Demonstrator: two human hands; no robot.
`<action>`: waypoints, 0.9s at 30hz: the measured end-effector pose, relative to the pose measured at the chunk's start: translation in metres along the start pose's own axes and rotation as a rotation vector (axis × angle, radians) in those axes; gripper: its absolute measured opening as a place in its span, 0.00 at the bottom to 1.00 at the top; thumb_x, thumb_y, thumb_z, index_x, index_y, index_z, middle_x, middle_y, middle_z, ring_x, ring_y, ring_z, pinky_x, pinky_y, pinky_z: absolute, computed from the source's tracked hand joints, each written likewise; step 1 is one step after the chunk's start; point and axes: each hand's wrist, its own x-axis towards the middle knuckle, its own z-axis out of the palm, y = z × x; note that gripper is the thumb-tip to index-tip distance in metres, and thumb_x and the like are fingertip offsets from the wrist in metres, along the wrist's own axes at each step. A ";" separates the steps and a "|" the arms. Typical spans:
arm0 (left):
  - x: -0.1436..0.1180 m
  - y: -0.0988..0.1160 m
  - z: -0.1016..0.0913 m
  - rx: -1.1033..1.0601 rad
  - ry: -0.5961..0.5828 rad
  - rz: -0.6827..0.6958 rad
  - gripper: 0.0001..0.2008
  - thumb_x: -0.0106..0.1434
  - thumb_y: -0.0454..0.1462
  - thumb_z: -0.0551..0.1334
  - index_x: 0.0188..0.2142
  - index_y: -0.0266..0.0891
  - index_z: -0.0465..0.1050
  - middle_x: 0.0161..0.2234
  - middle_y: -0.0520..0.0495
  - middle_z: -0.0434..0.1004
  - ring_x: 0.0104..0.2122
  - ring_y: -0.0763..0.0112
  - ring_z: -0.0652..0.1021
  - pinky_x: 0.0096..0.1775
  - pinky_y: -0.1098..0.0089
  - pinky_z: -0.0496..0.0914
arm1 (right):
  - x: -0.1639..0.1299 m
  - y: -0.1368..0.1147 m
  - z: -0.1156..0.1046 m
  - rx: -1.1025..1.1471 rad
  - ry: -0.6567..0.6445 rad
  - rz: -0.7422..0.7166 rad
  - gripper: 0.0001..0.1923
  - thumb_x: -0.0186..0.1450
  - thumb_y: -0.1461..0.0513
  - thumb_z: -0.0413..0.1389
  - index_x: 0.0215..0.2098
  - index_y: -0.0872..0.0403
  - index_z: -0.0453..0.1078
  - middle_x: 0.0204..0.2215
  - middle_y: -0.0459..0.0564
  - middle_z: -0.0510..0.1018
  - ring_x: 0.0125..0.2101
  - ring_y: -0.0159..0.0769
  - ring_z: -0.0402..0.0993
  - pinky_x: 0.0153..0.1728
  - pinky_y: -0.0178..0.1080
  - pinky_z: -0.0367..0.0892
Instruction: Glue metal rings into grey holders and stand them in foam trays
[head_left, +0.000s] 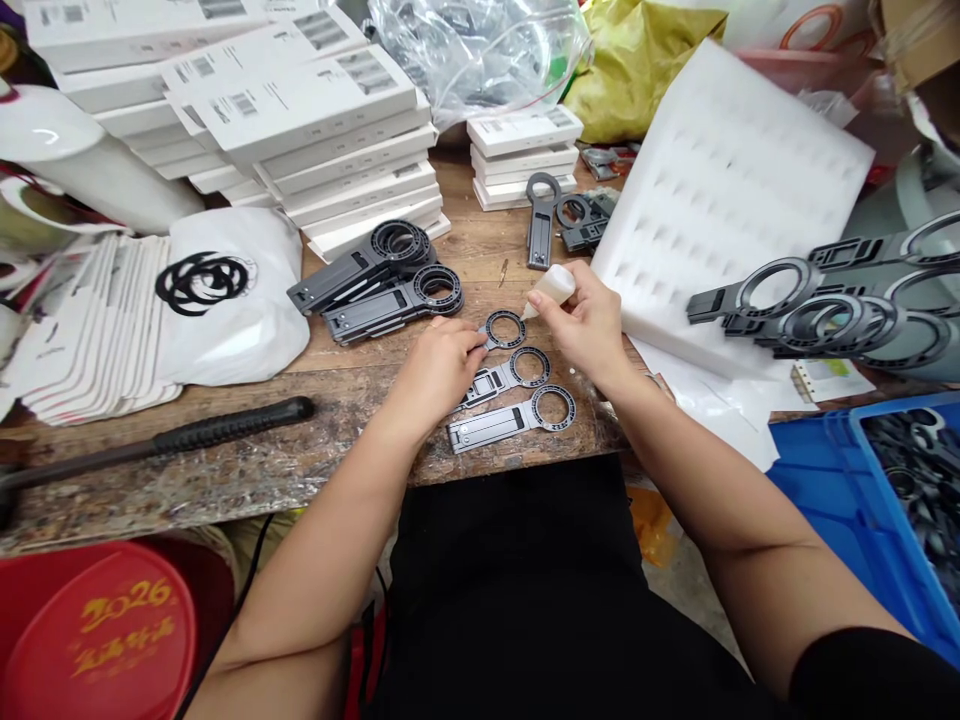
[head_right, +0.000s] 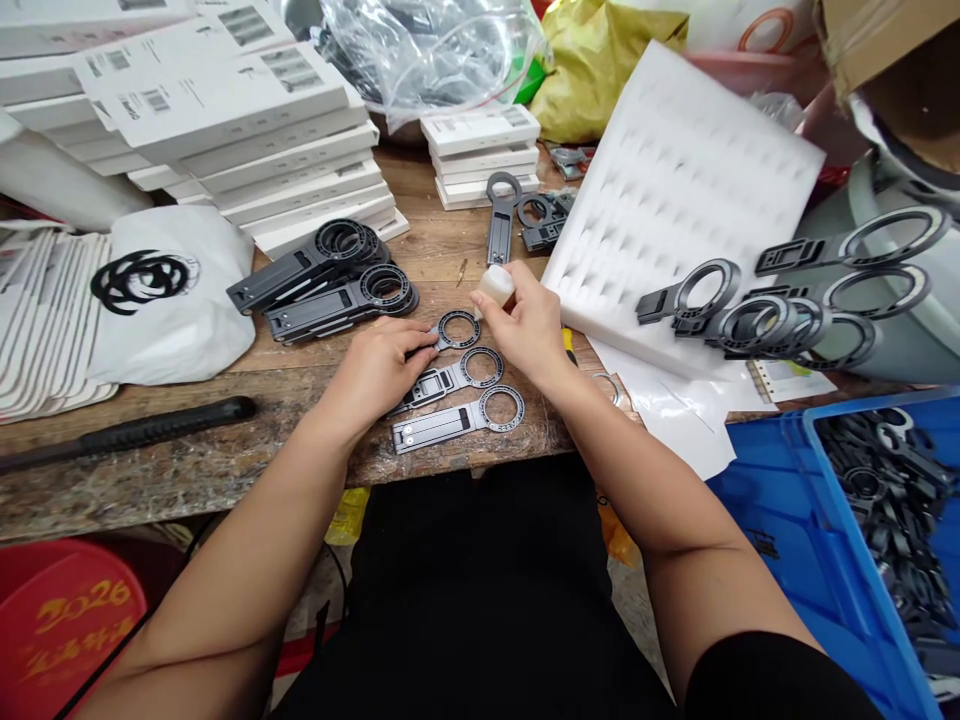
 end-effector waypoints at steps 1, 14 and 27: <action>0.000 0.000 0.000 0.003 -0.002 -0.003 0.10 0.69 0.33 0.65 0.46 0.38 0.87 0.48 0.39 0.87 0.49 0.52 0.82 0.57 0.51 0.76 | -0.002 0.001 -0.001 0.007 0.003 0.001 0.19 0.66 0.44 0.65 0.37 0.47 0.69 0.28 0.43 0.75 0.28 0.36 0.68 0.34 0.43 0.72; -0.012 0.042 -0.019 -0.465 0.191 0.017 0.16 0.68 0.46 0.69 0.50 0.41 0.83 0.53 0.40 0.85 0.54 0.57 0.82 0.61 0.56 0.75 | -0.058 -0.055 -0.004 1.051 -0.072 0.540 0.25 0.68 0.39 0.59 0.47 0.49 0.73 0.41 0.51 0.83 0.41 0.39 0.82 0.44 0.42 0.82; -0.051 0.038 -0.045 -0.630 0.515 -0.332 0.16 0.60 0.45 0.74 0.45 0.39 0.84 0.43 0.47 0.87 0.44 0.60 0.84 0.49 0.62 0.78 | -0.067 -0.054 -0.008 0.412 -0.235 0.193 0.21 0.68 0.52 0.64 0.55 0.49 0.70 0.50 0.54 0.79 0.45 0.40 0.77 0.46 0.45 0.76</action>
